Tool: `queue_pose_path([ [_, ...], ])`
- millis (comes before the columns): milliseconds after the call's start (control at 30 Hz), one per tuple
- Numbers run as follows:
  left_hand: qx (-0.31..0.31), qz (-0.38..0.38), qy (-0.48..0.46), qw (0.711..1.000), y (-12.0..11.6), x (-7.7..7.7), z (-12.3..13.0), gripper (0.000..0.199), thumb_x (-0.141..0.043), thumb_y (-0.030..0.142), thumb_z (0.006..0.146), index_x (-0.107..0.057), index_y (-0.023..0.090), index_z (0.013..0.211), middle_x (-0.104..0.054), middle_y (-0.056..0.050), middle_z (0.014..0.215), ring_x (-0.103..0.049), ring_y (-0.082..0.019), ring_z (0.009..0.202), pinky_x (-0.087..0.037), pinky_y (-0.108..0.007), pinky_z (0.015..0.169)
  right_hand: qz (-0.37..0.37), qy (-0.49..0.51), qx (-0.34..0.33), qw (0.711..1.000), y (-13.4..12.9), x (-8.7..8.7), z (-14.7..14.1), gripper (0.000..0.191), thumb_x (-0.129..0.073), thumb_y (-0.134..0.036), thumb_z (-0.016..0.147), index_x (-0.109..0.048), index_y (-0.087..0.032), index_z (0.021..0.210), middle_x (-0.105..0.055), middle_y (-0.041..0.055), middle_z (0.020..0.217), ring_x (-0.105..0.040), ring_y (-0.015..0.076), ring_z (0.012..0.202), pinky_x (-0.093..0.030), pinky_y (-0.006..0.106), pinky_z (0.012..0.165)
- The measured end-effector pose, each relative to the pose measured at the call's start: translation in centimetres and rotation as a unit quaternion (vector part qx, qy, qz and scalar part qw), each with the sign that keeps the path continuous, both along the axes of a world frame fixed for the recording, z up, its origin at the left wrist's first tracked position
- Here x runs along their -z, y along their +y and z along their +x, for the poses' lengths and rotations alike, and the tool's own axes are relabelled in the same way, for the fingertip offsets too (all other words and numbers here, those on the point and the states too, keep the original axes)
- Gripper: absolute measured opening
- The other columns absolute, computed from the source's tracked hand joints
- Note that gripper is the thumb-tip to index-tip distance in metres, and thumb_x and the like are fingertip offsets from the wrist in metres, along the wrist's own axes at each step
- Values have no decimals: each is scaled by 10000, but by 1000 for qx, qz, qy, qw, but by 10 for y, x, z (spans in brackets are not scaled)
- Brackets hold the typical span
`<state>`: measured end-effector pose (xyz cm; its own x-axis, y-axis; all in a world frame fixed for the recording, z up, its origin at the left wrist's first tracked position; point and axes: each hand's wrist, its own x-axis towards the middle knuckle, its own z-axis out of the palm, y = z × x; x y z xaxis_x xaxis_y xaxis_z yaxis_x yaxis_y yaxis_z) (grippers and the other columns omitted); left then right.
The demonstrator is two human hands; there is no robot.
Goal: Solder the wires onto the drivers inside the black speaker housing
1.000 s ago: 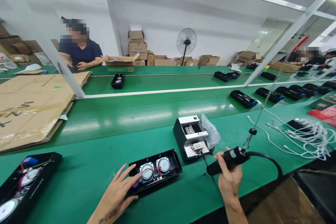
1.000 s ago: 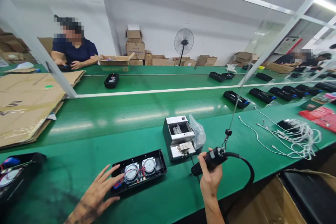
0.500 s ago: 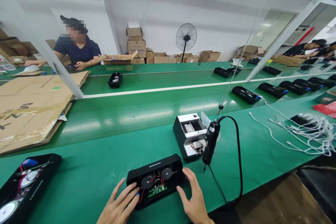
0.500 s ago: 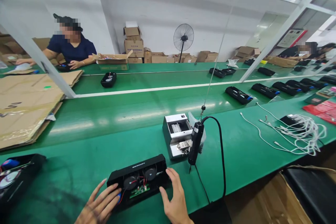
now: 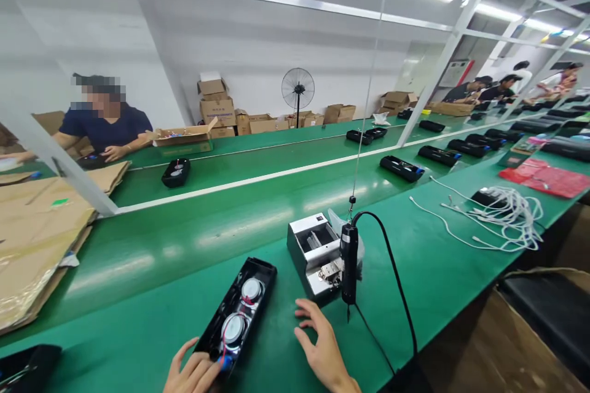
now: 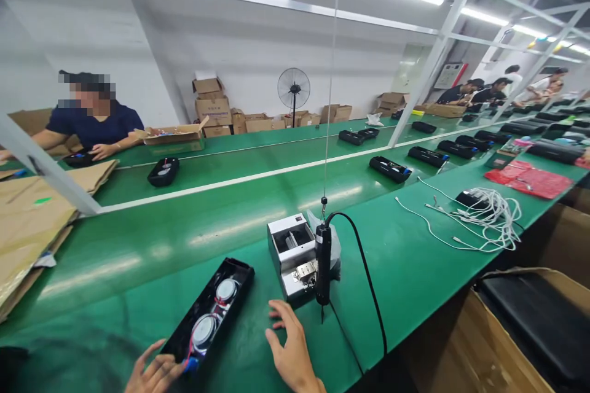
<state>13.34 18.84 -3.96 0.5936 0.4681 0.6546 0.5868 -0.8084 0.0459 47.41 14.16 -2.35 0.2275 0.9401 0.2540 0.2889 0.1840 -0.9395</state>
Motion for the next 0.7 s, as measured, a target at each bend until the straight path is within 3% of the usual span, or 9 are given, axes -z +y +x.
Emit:
queue_pose_path([
  [67,1,9,-6,1000,15,-8,16,187,-613,197,955,-708,290,1087,-735,35,768,-720,-196,740,-618,-468,1019,6,-47,-8,999,-3,4,-4,397,-599,-135,881,-751,-245,1232,-798,99,1105,-778,227,862,-668,341,808],
  [133,-32,7,-25,999,46,-26,38,118,-624,292,995,-709,270,1073,-737,5,813,-730,-220,833,-630,-456,987,9,-95,-26,995,-3,6,-6,308,-582,-126,884,-782,-244,1087,-798,70,964,-759,214,790,-648,326,789],
  [300,-97,3,-76,992,163,-79,79,317,-480,374,1051,-748,255,931,-739,-34,806,-695,-229,779,-626,-376,772,26,-134,-31,990,1,11,-4,227,-568,-125,917,-766,-236,915,-787,43,841,-748,193,732,-603,251,696],
  [400,-148,13,-118,982,200,-104,80,360,-460,384,1062,-756,230,927,-734,-83,957,-693,-246,882,-614,-394,813,60,-124,-35,990,3,18,-1,208,-584,-178,959,-772,-242,897,-790,43,817,-761,201,723,-611,250,688],
  [467,-166,19,-139,976,195,-114,71,303,-514,396,1056,-761,227,1007,-720,-90,1070,-696,-249,993,-607,-418,920,72,-112,-32,991,4,21,-1,217,-596,-240,990,-784,-252,883,-792,48,799,-769,217,711,-626,268,684],
  [533,-169,23,-144,975,171,-115,54,244,-554,381,1050,-757,248,1072,-716,-69,1122,-699,-235,1045,-583,-446,1030,77,-98,-24,992,4,22,-1,260,-590,-318,1018,-796,-260,871,-794,56,782,-770,228,691,-636,282,663],
  [600,-175,29,-134,975,134,-105,24,208,-566,346,1046,-750,272,1108,-726,-51,1127,-708,-226,1053,-541,-498,1122,85,-86,-27,992,3,23,1,313,-575,-386,1034,-809,-265,865,-799,64,771,-777,234,682,-647,285,645],
  [700,-233,36,-87,968,68,-81,-45,233,-568,292,1024,-732,302,1189,-747,-50,1123,-721,-244,1090,-493,-570,1176,89,-86,-71,990,2,29,7,284,-608,-411,1015,-838,-294,897,-824,68,798,-811,251,710,-683,284,658],
])
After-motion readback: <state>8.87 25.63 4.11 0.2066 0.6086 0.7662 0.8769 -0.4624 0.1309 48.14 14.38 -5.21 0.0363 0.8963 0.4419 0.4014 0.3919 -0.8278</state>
